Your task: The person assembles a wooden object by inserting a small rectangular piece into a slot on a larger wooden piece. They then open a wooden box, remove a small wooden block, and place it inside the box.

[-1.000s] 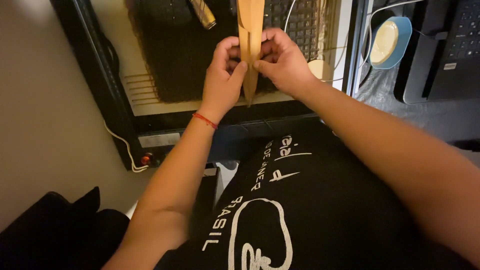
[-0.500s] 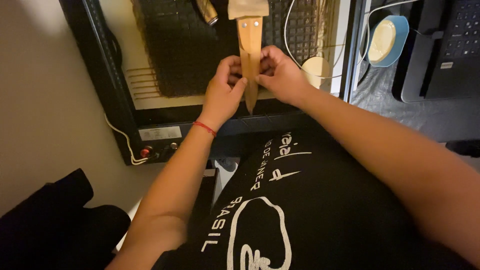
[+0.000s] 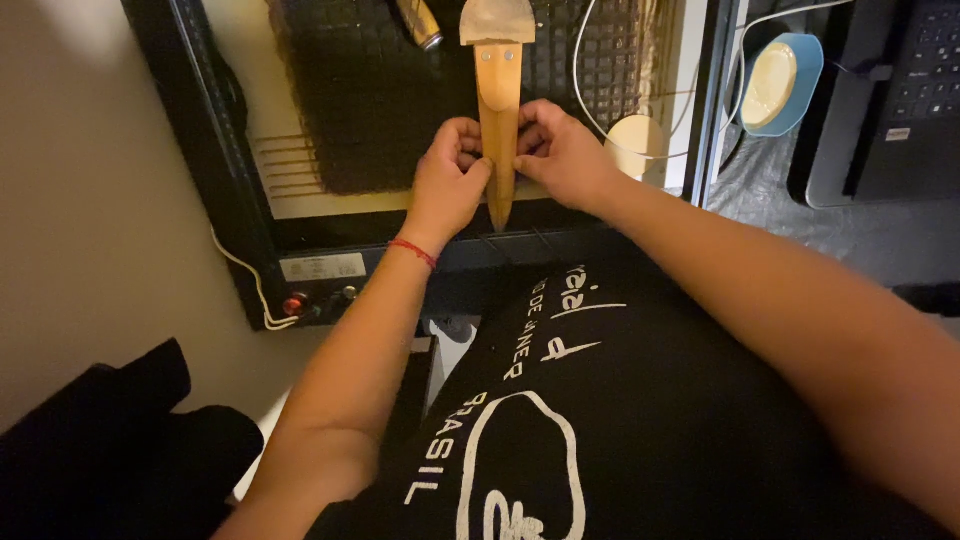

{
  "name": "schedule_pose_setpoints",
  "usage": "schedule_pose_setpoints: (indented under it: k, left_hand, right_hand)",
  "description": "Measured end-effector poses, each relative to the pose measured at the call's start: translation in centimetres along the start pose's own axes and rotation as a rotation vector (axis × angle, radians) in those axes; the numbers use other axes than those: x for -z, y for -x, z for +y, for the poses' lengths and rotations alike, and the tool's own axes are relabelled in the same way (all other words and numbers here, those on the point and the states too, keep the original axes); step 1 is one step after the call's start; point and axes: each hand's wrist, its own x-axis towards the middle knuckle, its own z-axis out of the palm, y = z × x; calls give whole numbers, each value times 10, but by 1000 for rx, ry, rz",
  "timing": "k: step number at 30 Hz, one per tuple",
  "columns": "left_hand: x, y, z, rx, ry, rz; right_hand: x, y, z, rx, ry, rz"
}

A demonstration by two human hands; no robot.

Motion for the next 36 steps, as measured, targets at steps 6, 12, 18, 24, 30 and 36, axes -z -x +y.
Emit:
schedule_pose_setpoints:
  k: [6,12,18,24,30,36]
  left_hand:
    - [0,1,-7,-18,84,-17]
    - [1,8,5,-6,-63,-14]
    - [-8,14,16,32,-115,26]
    - [-13,4,-15,-24,42,79]
    - [-10,8,-12,-67,-69,64]
    - [-5,21,15,-31,-96,0]
  right_hand:
    - [-3,-11,27,65,18,67]
    - [-3,-6,15,13,21,52]
    - [3,-7,27,73,-46,44]
    - [48,60,1,219,-202,154]
    - [84,134,62,205,-137,392]
    - [83,194,112,186,-25,445]
